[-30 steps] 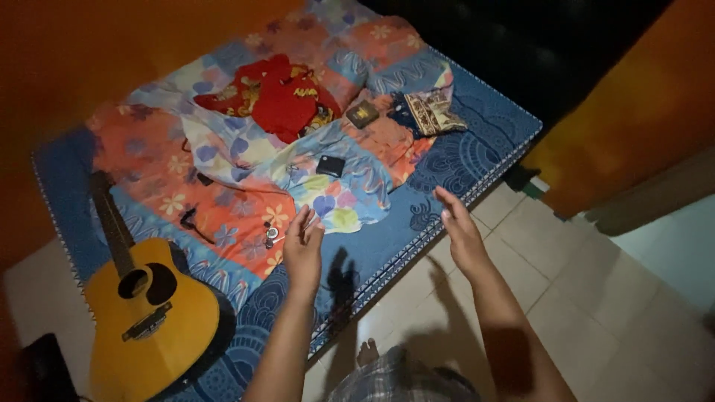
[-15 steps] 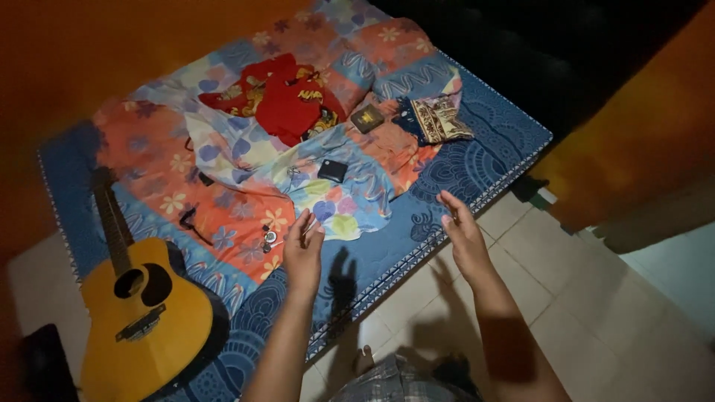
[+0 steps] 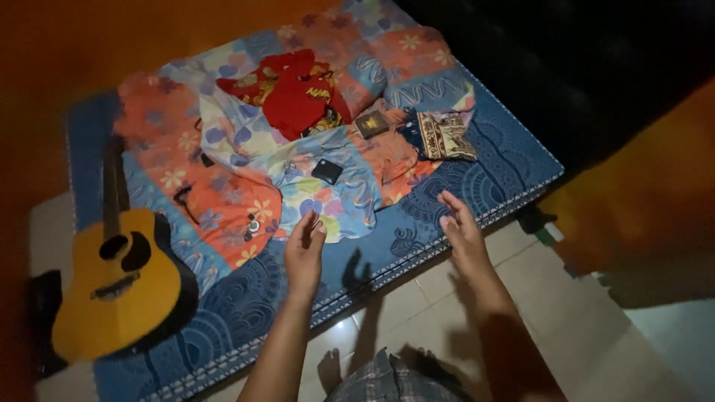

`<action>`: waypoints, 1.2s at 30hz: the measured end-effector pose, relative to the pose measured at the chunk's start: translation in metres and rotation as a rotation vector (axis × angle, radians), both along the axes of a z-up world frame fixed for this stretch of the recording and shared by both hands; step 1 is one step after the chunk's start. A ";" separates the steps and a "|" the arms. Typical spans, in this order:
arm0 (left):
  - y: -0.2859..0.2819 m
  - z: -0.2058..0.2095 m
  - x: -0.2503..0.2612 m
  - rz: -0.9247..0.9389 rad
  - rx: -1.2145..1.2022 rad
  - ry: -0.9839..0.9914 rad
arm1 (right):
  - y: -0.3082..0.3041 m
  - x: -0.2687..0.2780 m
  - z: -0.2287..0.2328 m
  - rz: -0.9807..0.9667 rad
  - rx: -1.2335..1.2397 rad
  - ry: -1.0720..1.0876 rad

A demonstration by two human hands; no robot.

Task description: The person folds a black cloth on a bed, then places it in a wardrobe. They pick up a wristwatch and a small black wallet, attach a keychain to the wallet, and place both items in the wardrobe.

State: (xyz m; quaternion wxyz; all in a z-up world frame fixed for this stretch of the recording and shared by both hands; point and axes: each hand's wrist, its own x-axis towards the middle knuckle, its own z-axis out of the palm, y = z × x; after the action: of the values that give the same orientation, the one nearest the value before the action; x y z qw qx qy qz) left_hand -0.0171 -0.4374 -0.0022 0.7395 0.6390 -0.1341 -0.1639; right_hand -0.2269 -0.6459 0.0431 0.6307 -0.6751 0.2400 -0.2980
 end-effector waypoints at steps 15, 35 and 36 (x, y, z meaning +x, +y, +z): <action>-0.040 0.044 -0.107 0.205 0.145 0.051 | -0.107 -0.006 -0.050 0.235 0.047 -0.028; 0.014 0.055 -0.115 0.439 0.182 0.093 | -0.064 0.051 -0.047 0.412 0.039 -0.026; 0.019 0.056 -0.113 0.455 0.182 0.092 | -0.058 0.055 -0.039 0.423 0.042 -0.025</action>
State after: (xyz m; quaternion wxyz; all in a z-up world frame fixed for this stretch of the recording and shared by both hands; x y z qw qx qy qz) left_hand -0.1306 -0.4179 0.0535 0.7022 0.7084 0.0625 -0.0336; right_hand -0.1720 -0.7038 0.0041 0.6960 -0.6935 0.0911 -0.1622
